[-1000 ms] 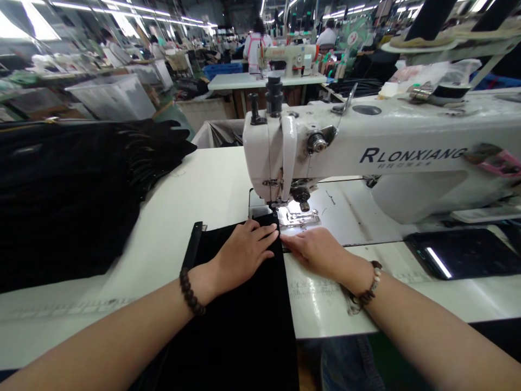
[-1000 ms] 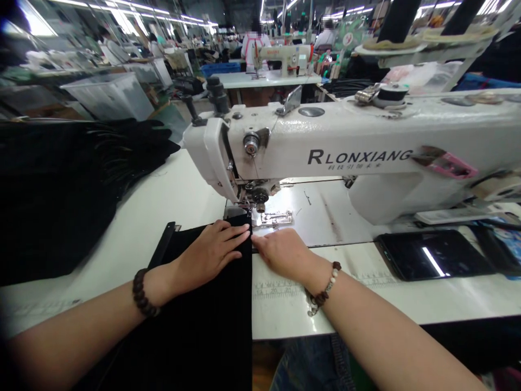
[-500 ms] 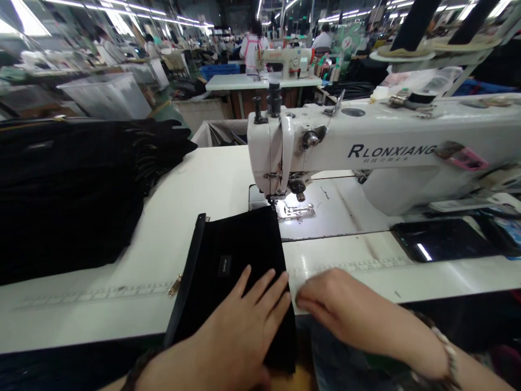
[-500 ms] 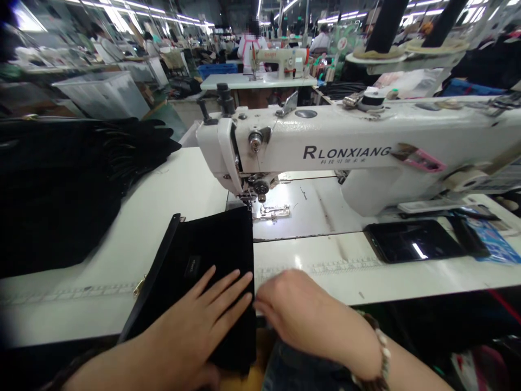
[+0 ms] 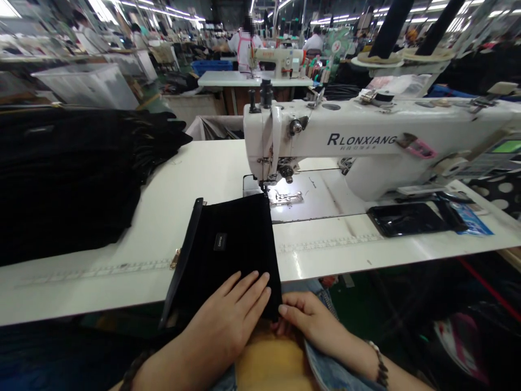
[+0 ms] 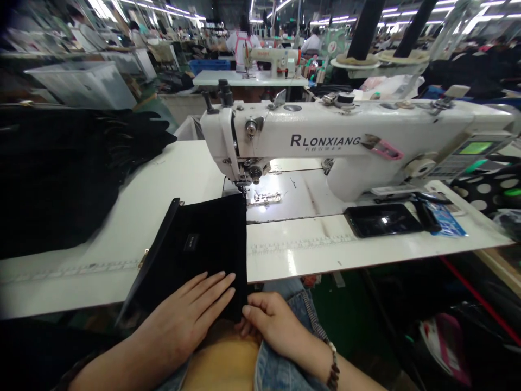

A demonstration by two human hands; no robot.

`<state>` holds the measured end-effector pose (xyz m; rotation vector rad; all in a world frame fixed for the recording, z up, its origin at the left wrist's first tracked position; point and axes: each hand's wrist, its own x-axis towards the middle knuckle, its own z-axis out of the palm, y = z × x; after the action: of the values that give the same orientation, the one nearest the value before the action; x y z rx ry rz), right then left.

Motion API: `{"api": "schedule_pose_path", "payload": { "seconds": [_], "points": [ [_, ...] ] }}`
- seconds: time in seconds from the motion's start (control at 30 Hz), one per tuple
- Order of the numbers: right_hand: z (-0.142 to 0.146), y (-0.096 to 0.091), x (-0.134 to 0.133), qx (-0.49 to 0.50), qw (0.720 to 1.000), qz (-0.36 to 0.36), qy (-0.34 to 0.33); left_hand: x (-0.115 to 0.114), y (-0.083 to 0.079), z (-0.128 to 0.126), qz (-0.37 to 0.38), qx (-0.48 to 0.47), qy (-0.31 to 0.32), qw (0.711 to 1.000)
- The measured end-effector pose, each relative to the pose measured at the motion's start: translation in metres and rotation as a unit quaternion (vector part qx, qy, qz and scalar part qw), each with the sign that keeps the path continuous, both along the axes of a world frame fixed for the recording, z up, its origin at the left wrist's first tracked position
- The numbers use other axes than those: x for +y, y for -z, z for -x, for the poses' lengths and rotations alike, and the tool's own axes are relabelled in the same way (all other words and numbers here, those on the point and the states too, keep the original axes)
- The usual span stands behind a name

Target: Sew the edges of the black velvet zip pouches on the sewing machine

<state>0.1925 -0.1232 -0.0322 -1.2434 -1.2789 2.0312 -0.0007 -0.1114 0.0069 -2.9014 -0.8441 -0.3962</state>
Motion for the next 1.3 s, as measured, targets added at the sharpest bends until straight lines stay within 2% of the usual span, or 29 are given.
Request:
{"api": "schedule_pose_path", "payload": {
  "seconds": [0.1,0.17,0.23,0.27,0.3,0.33,0.37,0.4,0.47,0.53,0.57,0.67,0.77,0.93,1.03,1.17,1.3],
  "points": [
    [0.002,0.000,-0.001,0.025,0.999,0.012,0.016,0.001,0.001,0.007,-0.015,-0.038,0.010,0.999],
    [0.005,0.000,-0.001,0.027,0.999,0.012,0.019,0.007,-0.011,0.015,0.002,-0.093,-0.001,0.996],
    [0.008,0.000,-0.001,0.014,1.000,0.017,0.017,0.017,-0.034,0.024,0.020,-0.168,-0.090,0.981],
    [0.010,-0.001,-0.001,0.005,1.000,0.021,0.013,0.023,-0.047,0.026,0.016,-0.208,-0.174,0.962],
    [0.012,-0.002,0.000,-0.004,1.000,0.024,0.009,0.027,-0.060,0.027,-0.011,-0.252,-0.265,0.931],
    [0.013,-0.003,0.000,-0.011,1.000,0.026,0.005,0.031,-0.071,0.025,-0.017,-0.274,-0.311,0.910],
    [0.014,-0.004,0.000,-0.016,1.000,0.027,0.000,0.033,-0.079,0.021,-0.010,-0.287,-0.312,0.905],
    [0.014,-0.005,0.000,-0.019,0.999,0.027,-0.004,0.033,-0.084,0.015,0.011,-0.286,-0.271,0.919],
    [0.013,-0.007,0.001,-0.012,1.000,0.014,0.000,0.030,-0.079,0.002,0.063,-0.247,-0.115,0.960],
    [0.011,-0.008,0.001,0.000,1.000,-0.015,0.006,0.023,-0.062,-0.008,0.098,-0.187,0.004,0.977],
    [0.009,-0.009,0.002,0.007,1.000,-0.025,0.006,0.019,-0.050,-0.009,0.114,-0.156,0.032,0.981],
    [0.003,-0.010,0.004,0.017,1.000,-0.008,-0.011,0.011,-0.018,-0.002,0.160,-0.097,0.045,0.981],
    [0.001,-0.011,0.006,0.020,0.999,0.023,-0.019,0.007,-0.003,0.008,0.163,-0.093,0.038,0.982],
    [0.004,-0.011,0.008,0.036,0.999,0.017,-0.035,0.008,-0.013,0.005,0.125,-0.141,0.034,0.982],
    [0.004,-0.011,0.008,0.044,0.998,-0.008,-0.040,0.010,-0.017,-0.001,0.139,-0.123,0.051,0.981],
    [0.004,-0.014,0.007,0.044,0.998,0.012,-0.035,0.009,-0.010,0.000,0.180,-0.085,0.052,0.979],
    [0.003,-0.015,0.006,0.019,0.999,0.030,-0.037,0.007,-0.004,0.005,0.174,-0.088,0.049,0.980]
  ]
}}
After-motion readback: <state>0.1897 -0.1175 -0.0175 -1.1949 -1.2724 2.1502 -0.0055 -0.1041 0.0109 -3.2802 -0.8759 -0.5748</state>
